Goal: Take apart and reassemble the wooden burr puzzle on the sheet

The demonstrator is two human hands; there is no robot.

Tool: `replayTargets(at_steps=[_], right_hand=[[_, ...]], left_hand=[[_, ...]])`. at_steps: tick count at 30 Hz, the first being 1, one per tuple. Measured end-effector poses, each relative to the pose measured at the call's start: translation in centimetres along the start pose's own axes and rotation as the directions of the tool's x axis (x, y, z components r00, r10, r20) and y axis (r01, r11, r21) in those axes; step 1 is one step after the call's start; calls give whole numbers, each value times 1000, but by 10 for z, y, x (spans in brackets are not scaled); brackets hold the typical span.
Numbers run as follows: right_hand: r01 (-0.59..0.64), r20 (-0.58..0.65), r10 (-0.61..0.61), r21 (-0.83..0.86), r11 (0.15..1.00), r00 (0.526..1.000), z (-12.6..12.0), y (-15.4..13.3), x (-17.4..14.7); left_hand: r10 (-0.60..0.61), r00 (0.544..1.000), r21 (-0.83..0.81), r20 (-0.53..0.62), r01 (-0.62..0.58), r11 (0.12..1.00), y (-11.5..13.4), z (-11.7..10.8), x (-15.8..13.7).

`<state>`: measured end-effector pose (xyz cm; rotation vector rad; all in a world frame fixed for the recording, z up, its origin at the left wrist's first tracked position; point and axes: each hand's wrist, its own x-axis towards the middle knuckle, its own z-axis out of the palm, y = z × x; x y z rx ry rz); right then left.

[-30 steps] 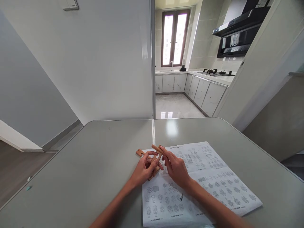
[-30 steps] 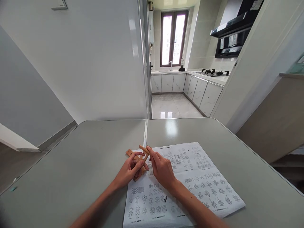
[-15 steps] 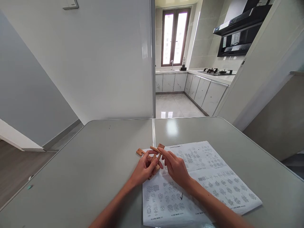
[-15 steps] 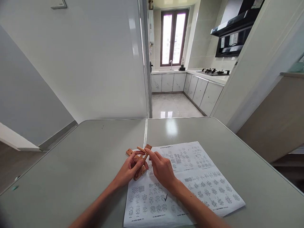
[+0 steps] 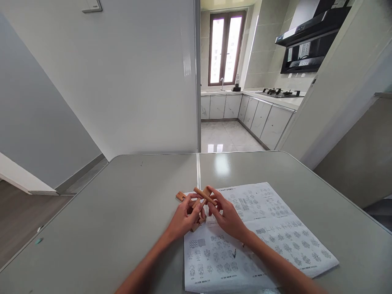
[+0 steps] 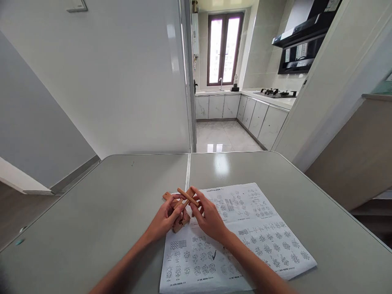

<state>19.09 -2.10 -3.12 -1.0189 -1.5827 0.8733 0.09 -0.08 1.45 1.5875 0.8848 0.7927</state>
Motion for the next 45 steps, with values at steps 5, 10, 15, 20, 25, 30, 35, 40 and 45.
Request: replayTargets(at_steps=[5,10,15,20,25,30,35,40,45], right_hand=[[-255,197,188,410,876,962,-6,-9,5],[-311,228,224,495,811,948,-8,-15,7],[-325,147,293,544,774,945,-9,-7,8],[-333,99,340,567,754,935,-10,0,9],[-344,92,356,562,752,930,-10,1,9],[-365,105,371,547,753,923,-10,-1,8],[-369,107,373,537,759,922,-10,-2,7],[-364,113,360,525,769,926,-9,-1,7],[-355,107,352,514,781,930,-8,-1,7]], left_hand=[[43,999,125,-1,-42,991,0,-3,-2],[40,999,164,31,-44,985,-2,-5,0],[170,950,479,-260,-26,878,-20,-31,14],[301,953,716,-22,-195,670,-39,-66,23],[205,978,694,19,-161,702,-43,-86,22],[203,979,704,27,-163,691,-42,-92,20],[168,986,699,3,-122,704,-41,-91,18],[144,989,710,-20,-87,698,-47,-90,19],[149,980,662,-129,-27,749,-42,-84,19]])
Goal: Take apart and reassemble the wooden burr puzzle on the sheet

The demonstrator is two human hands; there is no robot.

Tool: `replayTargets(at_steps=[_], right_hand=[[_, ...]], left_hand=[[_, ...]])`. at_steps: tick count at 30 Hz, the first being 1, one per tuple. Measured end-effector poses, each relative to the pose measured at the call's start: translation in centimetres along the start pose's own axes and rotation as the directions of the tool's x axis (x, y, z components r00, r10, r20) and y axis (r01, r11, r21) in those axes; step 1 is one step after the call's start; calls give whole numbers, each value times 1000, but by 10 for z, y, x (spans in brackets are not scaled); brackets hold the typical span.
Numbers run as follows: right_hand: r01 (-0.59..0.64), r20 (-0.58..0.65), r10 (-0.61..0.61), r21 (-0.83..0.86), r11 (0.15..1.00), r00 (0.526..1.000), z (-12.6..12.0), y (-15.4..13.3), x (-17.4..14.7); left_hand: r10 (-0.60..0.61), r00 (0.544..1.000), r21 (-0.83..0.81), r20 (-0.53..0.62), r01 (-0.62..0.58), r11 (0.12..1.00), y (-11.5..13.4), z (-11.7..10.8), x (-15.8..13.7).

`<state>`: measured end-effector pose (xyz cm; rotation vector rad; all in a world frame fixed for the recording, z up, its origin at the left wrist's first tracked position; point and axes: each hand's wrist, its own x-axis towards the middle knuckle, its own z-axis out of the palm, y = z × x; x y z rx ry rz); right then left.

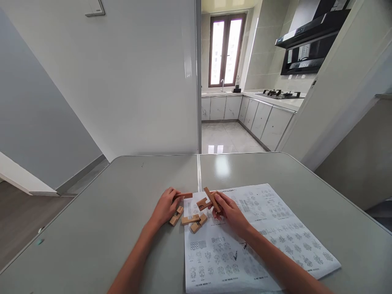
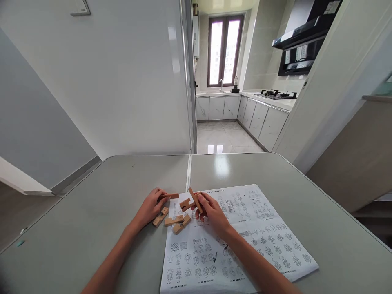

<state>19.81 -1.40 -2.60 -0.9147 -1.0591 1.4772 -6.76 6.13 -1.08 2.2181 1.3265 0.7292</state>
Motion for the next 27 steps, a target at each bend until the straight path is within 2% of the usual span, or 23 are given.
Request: replayTargets(at_steps=[3,5,8,11,14,16,21,25,27], right_hand=[[5,-1,-5,-2,1000,1000,0,0,0],[9,-1,-9,4,1000,1000,0,-1,-1],[13,3,-13,-3,1000,1000,0,-2,-1],[31,20,-30,-44,999,999,3,-3,-1],[104,39,-100,-147,984,994,6,-5,-3],[193,23,-195,-270,943,981,9,-6,-5],[357,19,-424,-574,737,905,11,-1,-10],[406,49,-492,-638,654,869,9,4,-11],[413,62,-503,-661,627,862,8,5,-11]], left_hand=[[-71,996,-147,-55,62,987,12,-2,-1],[-125,991,-301,-41,107,947,22,-3,-1],[-153,988,-556,8,132,821,36,-4,-1],[-176,983,-698,58,166,697,47,-1,-2],[-204,970,-770,132,230,595,57,2,-5],[-222,959,-797,174,270,541,63,5,-8],[-176,956,-824,236,293,485,76,13,-12],[-122,952,-860,280,306,409,82,18,-15],[-107,949,-861,297,314,401,84,20,-16]])
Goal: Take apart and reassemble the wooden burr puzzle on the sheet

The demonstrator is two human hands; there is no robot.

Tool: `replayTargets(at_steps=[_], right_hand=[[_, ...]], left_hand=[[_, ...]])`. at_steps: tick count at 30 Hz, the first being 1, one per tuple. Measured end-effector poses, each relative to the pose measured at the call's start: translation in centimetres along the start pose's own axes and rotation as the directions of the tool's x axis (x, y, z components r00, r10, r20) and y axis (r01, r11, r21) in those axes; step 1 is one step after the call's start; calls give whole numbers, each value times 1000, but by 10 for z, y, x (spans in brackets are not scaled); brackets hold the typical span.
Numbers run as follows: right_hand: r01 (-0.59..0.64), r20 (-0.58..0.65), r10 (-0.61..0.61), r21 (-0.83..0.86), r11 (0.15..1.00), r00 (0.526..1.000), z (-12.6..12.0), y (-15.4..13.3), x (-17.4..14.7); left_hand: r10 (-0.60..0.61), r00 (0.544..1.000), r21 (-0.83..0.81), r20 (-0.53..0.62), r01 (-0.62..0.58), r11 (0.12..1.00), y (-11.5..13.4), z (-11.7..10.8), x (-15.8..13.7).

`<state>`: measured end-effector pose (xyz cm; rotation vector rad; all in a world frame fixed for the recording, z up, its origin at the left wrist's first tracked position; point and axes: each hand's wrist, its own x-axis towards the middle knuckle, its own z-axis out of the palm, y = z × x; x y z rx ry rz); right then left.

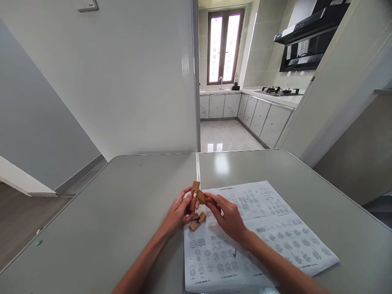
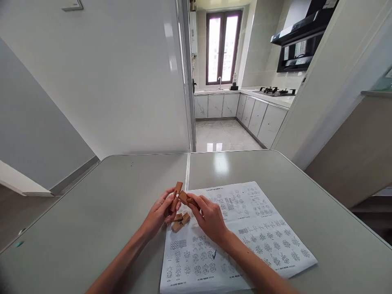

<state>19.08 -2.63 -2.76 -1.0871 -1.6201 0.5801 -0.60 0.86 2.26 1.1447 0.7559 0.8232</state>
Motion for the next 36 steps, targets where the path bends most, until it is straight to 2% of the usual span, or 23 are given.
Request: replayTargets(at_steps=[8,16,20,23,27,30,36], right_hand=[[74,76,-69,-72,995,995,-2,2,0],[64,109,-60,-32,997,992,0,2,-1],[15,85,-20,57,998,996,0,-2,0],[-44,51,38,134,990,998,0,-4,1],[-125,39,119,237,963,992,0,-5,1],[-175,54,167,286,942,984,2,-4,1],[-264,101,248,504,822,964,3,-6,6]], left_hand=[[-65,998,0,26,65,998,-2,-2,-1],[-64,998,148,18,61,987,0,2,-3],[-39,999,203,-1,39,978,2,5,-3],[16,999,304,-37,-4,953,0,4,-3],[165,986,520,-12,-134,843,-9,2,-2],[252,967,617,17,-209,759,-13,1,0],[185,978,560,100,-209,802,-9,0,-1]])
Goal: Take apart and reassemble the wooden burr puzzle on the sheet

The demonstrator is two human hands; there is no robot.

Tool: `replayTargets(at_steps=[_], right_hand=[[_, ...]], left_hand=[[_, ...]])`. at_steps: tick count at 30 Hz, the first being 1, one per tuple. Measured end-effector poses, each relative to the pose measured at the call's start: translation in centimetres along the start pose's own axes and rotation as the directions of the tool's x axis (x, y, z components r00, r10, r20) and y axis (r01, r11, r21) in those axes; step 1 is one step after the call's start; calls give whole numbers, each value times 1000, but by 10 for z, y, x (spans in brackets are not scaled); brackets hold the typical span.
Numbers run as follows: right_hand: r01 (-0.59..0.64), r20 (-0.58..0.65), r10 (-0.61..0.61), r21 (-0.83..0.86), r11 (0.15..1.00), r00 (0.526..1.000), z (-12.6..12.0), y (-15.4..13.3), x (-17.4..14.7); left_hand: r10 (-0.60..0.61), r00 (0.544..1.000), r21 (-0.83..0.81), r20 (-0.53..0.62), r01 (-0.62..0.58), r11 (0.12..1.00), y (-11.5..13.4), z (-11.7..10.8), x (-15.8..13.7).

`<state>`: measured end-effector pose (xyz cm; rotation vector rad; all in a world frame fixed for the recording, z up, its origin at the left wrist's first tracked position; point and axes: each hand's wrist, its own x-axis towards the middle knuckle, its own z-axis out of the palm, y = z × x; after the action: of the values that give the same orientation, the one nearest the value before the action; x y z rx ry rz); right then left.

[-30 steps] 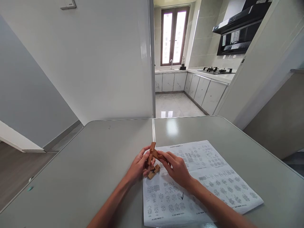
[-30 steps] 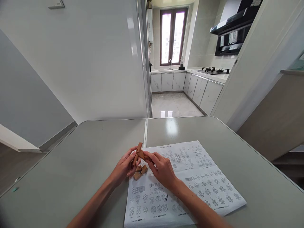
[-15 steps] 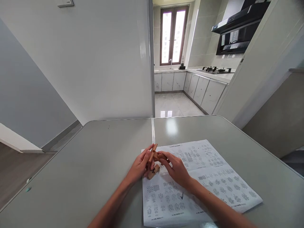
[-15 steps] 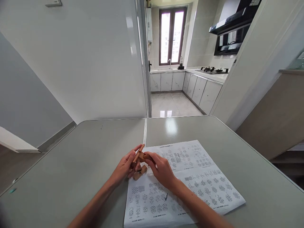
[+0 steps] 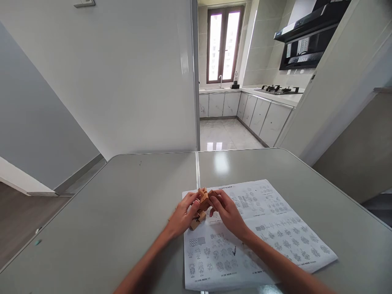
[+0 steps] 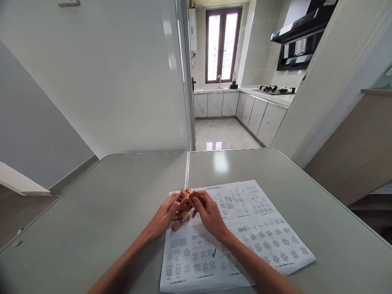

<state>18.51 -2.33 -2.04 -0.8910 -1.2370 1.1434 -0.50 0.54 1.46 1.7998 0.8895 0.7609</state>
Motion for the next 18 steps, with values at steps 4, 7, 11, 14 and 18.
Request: replayTargets(at_steps=[4,7,11,14,18], right_hand=[[-81,26,79,91,993,997,1,-9,1],[-143,57,137,126,982,989,1,-14,-1],[-183,38,180,112,977,983,-3,-14,-2],[-219,30,216,136,966,976,-6,-11,-1],[-254,57,247,209,944,967,-7,-9,0]], left_hand=[[49,999,102,10,-50,994,3,2,-2],[54,998,179,-21,-49,983,4,3,-3],[81,996,212,-43,-70,975,2,4,-3],[99,993,250,-68,-80,965,0,4,-3],[158,979,344,-131,-105,933,-5,5,-3]])
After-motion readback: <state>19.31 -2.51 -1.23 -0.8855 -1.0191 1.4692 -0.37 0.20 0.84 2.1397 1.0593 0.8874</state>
